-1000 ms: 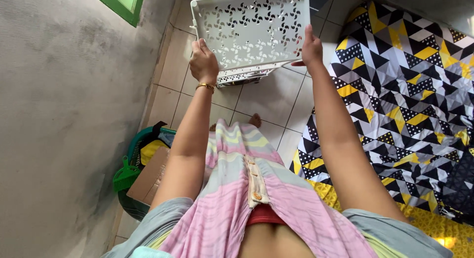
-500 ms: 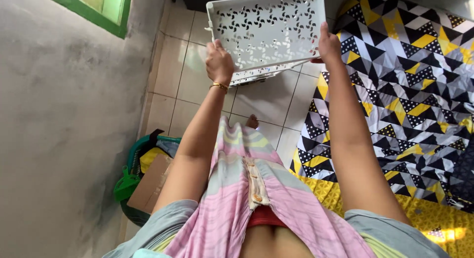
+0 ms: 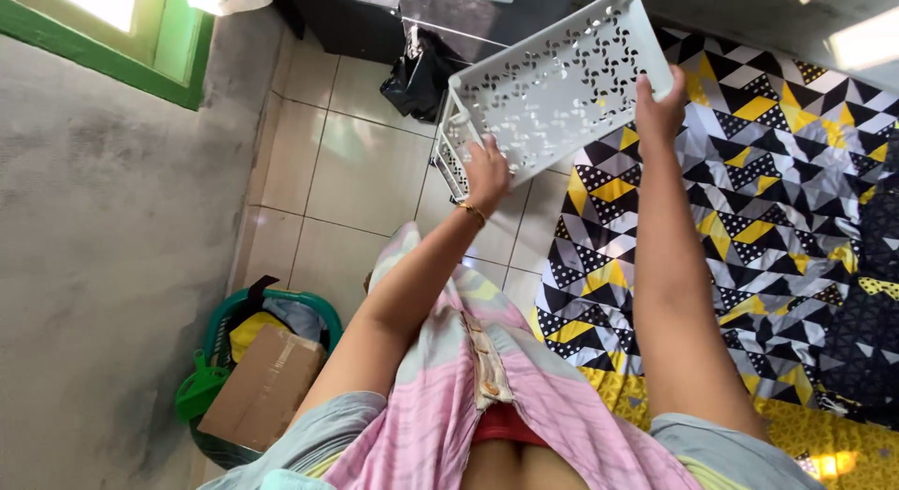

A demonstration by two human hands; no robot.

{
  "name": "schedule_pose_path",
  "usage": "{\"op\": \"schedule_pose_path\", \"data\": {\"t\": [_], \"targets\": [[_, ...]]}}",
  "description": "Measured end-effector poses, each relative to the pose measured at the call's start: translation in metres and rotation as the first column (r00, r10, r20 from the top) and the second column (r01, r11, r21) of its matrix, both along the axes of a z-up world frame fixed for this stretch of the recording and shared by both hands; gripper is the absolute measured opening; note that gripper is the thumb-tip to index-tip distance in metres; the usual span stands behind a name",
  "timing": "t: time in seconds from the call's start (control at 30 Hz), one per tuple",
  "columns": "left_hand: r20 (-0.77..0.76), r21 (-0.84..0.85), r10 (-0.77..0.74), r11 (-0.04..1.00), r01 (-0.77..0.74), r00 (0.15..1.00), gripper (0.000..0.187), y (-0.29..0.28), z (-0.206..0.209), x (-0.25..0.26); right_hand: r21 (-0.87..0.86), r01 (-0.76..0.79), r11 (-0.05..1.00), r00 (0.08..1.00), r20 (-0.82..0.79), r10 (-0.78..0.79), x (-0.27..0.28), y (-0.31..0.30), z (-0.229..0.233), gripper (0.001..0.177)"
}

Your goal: The person assembles a white plastic three-tier storage rack by hand. They remove a cardboard box and a green dustpan from a green basket, then stack and connect the perforated shelves and frame, finally positioning the completed rack against a wall.

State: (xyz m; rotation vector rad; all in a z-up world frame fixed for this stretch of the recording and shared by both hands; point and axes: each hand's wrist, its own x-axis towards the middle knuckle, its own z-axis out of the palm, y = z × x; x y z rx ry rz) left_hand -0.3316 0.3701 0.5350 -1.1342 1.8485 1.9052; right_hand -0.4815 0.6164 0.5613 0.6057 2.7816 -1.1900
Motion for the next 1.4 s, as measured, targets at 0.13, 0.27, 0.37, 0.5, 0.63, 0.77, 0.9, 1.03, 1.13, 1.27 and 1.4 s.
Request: {"op": "schedule_pose_path", "data": {"t": [0.13, 0.27, 0.37, 0.5, 0.63, 0.77, 0.9, 1.03, 1.13, 1.27, 1.4], "targets": [[-0.004, 0.108, -0.008, 0.994, 0.009, 1.000, 0.052, 0.040, -0.001, 0.010, 0.086, -0.044, 0.995, 0.916, -0.394, 0.075, 0.006, 0.021, -0.033, 0.075], [0.046, 0.195, -0.087, 0.978, 0.076, 0.995, 0.060, 0.065, -0.013, 0.024, -0.474, 0.094, 0.875, 0.953, -0.212, -0.217, 0.006, 0.037, -0.068, 0.082], [0.027, 0.137, -0.259, 0.958, 0.253, 0.966, 0.066, 0.052, -0.033, 0.030, -0.420, 0.127, 0.898, 0.957, -0.187, -0.222, 0.000, 0.041, -0.083, 0.062], [0.038, -0.020, -0.691, 0.721, 0.692, 0.722, 0.069, -0.015, -0.003, 0.013, -0.228, 0.190, 0.955, 0.966, -0.131, -0.223, -0.002, 0.031, -0.070, 0.050], [-0.098, -0.581, -0.613, 0.675, 0.455, 0.784, 0.040, -0.088, 0.017, -0.061, -0.155, 0.222, 0.963, 0.959, -0.143, -0.244, 0.003, 0.034, -0.076, 0.054], [-0.316, -0.625, -0.522, 0.743, 0.239, 0.793, 0.019, -0.095, -0.031, -0.169, -0.057, 0.221, 0.974, 0.966, -0.125, -0.226, 0.012, 0.024, -0.064, 0.050], [-0.322, -0.634, -0.698, 0.661, 0.402, 0.639, 0.020, -0.053, -0.156, -0.268, 0.008, 0.274, 0.962, 0.960, -0.056, -0.273, 0.026, 0.014, -0.056, 0.061], [-0.341, -0.602, -0.830, 0.553, 0.575, 0.441, 0.044, 0.002, -0.192, -0.304, 0.054, 0.354, 0.934, 0.935, -0.032, -0.353, 0.041, -0.002, -0.033, 0.056], [-0.248, -0.584, -0.927, 0.376, 0.719, 0.283, 0.065, 0.031, -0.202, -0.305, 0.070, 0.382, 0.922, 0.922, 0.039, -0.385, 0.052, -0.015, -0.017, 0.049], [-0.169, -0.516, -0.966, 0.254, 0.818, 0.194, 0.062, 0.046, -0.217, -0.302, 0.026, 0.406, 0.913, 0.913, 0.040, -0.407, 0.059, -0.030, -0.002, 0.049], [-0.120, -0.572, -0.980, 0.198, 0.796, 0.157, 0.048, 0.056, -0.240, -0.288, 0.071, 0.405, 0.912, 0.913, 0.017, -0.407, 0.074, -0.022, -0.008, 0.046]]}}
